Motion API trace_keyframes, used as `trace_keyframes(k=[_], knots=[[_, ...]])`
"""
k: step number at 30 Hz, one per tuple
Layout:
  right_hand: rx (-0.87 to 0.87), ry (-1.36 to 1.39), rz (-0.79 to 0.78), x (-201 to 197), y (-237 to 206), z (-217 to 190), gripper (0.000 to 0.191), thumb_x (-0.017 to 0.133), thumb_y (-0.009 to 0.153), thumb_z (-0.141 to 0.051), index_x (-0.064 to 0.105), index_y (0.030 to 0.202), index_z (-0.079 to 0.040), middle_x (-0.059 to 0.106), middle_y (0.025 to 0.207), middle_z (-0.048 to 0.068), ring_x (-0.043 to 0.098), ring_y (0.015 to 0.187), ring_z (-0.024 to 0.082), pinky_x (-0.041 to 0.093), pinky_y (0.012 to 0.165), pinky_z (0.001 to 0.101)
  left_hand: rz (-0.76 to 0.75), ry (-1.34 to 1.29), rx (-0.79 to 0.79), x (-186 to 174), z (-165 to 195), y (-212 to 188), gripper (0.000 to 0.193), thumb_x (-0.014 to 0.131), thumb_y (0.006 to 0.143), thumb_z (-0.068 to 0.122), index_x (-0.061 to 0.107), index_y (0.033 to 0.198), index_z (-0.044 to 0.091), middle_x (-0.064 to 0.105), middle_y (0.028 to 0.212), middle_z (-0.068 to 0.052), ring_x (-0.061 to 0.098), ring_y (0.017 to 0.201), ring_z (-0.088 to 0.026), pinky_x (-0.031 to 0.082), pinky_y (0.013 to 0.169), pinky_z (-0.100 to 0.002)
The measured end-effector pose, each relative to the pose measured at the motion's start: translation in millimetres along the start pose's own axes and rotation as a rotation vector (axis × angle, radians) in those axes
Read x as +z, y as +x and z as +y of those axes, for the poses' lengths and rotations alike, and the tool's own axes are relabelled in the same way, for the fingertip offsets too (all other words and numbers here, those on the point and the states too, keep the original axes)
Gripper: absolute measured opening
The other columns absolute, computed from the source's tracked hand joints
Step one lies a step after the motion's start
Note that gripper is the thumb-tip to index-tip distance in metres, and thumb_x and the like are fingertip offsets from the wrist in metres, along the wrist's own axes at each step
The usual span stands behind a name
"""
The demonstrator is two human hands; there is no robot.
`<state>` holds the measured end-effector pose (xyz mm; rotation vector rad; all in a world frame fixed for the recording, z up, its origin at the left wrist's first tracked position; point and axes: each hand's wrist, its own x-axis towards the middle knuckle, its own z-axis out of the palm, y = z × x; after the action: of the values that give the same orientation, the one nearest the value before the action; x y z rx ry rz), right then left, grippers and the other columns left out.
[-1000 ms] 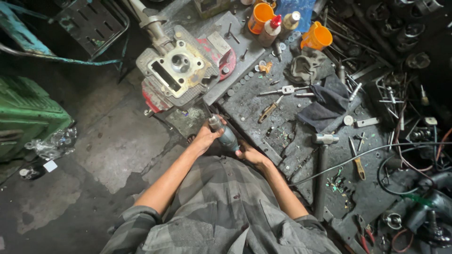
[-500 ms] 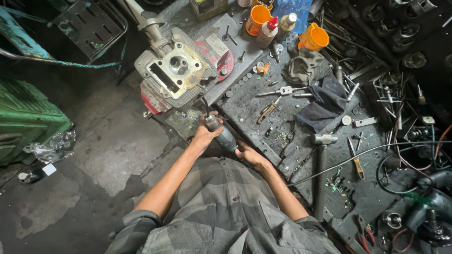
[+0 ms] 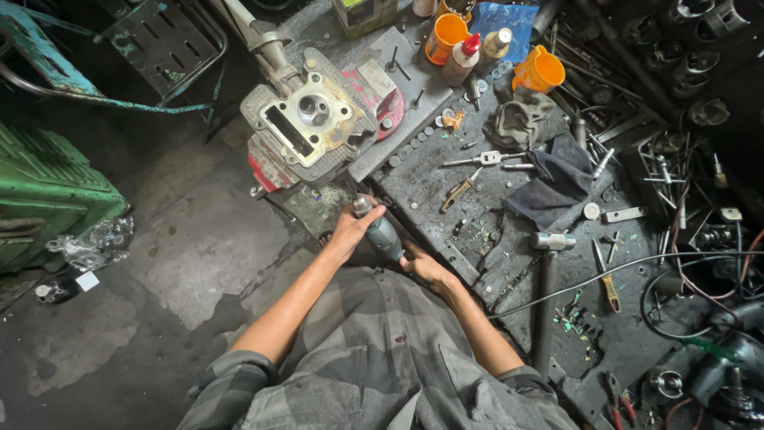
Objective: The person holds a rotary die grinder and grinds the edge of an engine cylinder head clamped in a bench vise, working the tool along the metal surface for an extended period. At the end they set the grinder on the bench and touch the cylinder head with their hand.
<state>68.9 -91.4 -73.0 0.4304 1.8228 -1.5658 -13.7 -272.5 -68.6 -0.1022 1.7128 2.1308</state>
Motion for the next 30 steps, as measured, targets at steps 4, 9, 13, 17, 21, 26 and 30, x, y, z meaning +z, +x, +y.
trace_keyframes(k=[4, 9, 13, 17, 21, 26, 30], knots=[[0.005, 0.016, 0.022, -0.3, -3.7, -0.5, 0.071, 0.063, 0.089, -0.014, 0.037, 0.154, -0.002, 0.043, 0.158, 0.017, 0.040, 0.146, 0.029, 0.031, 0.119, 0.0390, 0.032, -0.047, 0.004, 3.8, 2.4, 0.0, 0.020, 0.080, 0.086, 0.021, 0.065, 0.094, 0.011, 0.065, 0.088, 0.003, 0.060, 0.085, -0.009, 0.049, 0.078, -0.028], [0.003, -0.013, 0.028, 1.5, -7.9, -2.9, 0.069, 0.063, 0.090, -0.017, 0.039, 0.154, -0.005, 0.047, 0.156, 0.016, 0.042, 0.144, 0.028, 0.034, 0.117, 0.0391, 0.068, -0.017, 0.056, 7.6, 6.2, 3.1, 0.021, 0.080, 0.090, 0.021, 0.065, 0.085, 0.008, 0.067, 0.081, 0.000, 0.061, 0.078, -0.009, 0.049, 0.073, -0.028], [-0.045, 0.024, -0.002, 4.4, -10.0, -5.0, 0.068, 0.063, 0.088, -0.013, 0.042, 0.152, -0.005, 0.048, 0.155, 0.016, 0.042, 0.144, 0.028, 0.033, 0.117, 0.0395, 0.095, -0.229, 0.147, 11.2, 12.2, 14.7, 0.021, 0.077, 0.090, 0.021, 0.065, 0.079, 0.007, 0.067, 0.072, -0.002, 0.065, 0.064, -0.011, 0.052, 0.063, -0.027], [-0.056, 0.029, -0.021, 7.2, -13.1, -6.7, 0.068, 0.061, 0.089, -0.011, 0.040, 0.154, -0.006, 0.050, 0.154, 0.015, 0.043, 0.143, 0.027, 0.032, 0.117, 0.0391, 0.096, -0.314, 0.146, 16.6, 22.2, 23.9, 0.036, 0.074, 0.095, 0.021, 0.062, 0.065, 0.005, 0.061, 0.060, -0.004, 0.059, 0.050, -0.012, 0.047, 0.051, -0.027], [-0.055, 0.054, -0.024, 9.0, -15.5, -9.5, 0.068, 0.061, 0.091, -0.011, 0.037, 0.155, -0.005, 0.048, 0.154, 0.014, 0.041, 0.144, 0.026, 0.030, 0.119, 0.0379, 0.099, -0.229, 0.146, 19.0, 27.5, 23.9, 0.038, 0.072, 0.094, 0.021, 0.061, 0.061, 0.005, 0.060, 0.057, -0.003, 0.058, 0.048, -0.012, 0.045, 0.048, -0.027], [-0.059, 0.074, -0.011, 9.7, -17.8, -7.9, 0.070, 0.060, 0.088, -0.010, 0.038, 0.154, -0.004, 0.051, 0.152, 0.015, 0.043, 0.142, 0.026, 0.031, 0.117, 0.0380, 0.078, -0.294, 0.146, 20.3, 25.9, 22.1, 0.038, 0.074, 0.093, 0.018, 0.059, 0.061, 0.005, 0.057, 0.057, -0.003, 0.056, 0.047, -0.013, 0.045, 0.047, -0.028], [-0.059, 0.058, 0.010, 8.2, -16.7, -4.0, 0.068, 0.060, 0.089, -0.010, 0.039, 0.154, -0.002, 0.053, 0.149, 0.017, 0.046, 0.140, 0.028, 0.032, 0.117, 0.0381, 0.081, -0.280, 0.147, 19.2, 22.0, 21.9, 0.037, 0.075, 0.094, 0.019, 0.059, 0.065, 0.003, 0.059, 0.060, -0.004, 0.058, 0.050, -0.014, 0.046, 0.050, -0.029]])
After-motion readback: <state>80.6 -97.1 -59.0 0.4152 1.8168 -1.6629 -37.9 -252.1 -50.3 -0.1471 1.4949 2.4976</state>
